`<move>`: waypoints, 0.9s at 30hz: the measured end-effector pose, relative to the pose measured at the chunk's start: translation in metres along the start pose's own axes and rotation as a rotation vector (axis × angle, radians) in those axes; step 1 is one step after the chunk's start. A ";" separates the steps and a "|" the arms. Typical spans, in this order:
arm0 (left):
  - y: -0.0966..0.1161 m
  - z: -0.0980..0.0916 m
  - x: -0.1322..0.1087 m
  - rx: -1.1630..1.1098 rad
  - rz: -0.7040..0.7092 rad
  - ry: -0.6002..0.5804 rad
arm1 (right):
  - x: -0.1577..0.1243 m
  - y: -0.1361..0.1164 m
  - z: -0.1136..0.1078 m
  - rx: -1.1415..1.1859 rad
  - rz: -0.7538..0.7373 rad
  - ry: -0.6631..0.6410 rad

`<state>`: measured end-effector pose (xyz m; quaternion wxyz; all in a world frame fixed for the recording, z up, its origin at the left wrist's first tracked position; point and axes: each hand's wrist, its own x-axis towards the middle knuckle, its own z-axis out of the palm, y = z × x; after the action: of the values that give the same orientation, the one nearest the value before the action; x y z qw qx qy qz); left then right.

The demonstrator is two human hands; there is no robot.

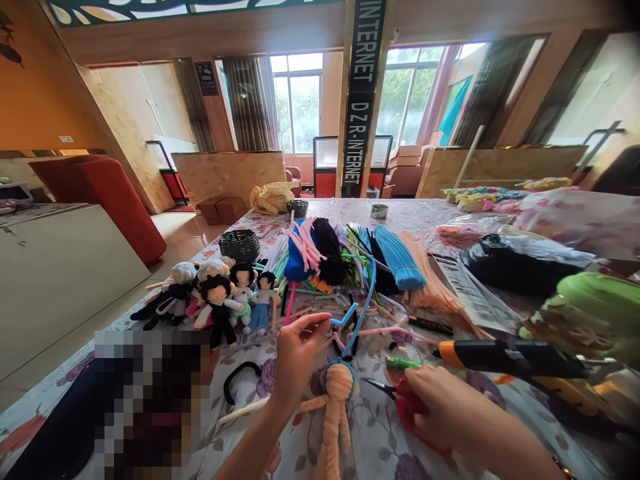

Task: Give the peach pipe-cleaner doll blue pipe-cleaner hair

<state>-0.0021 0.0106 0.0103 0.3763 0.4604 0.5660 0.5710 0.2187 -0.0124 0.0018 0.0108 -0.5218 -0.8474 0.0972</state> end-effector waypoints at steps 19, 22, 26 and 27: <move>0.002 0.001 -0.008 0.108 0.106 0.122 | 0.021 -0.046 0.011 0.726 0.097 0.237; -0.001 0.001 -0.007 0.144 0.140 0.099 | 0.025 -0.046 0.014 0.754 0.107 0.254; -0.010 0.002 -0.005 0.180 0.205 0.059 | 0.030 -0.046 0.020 0.732 0.127 0.316; -0.012 0.002 -0.005 0.185 0.210 0.056 | 0.031 -0.046 0.023 0.718 0.124 0.326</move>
<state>0.0002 0.0076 -0.0023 0.2546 0.5335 0.5754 0.5653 0.1615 -0.0085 -0.0151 0.3211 -0.5438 -0.7135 0.3035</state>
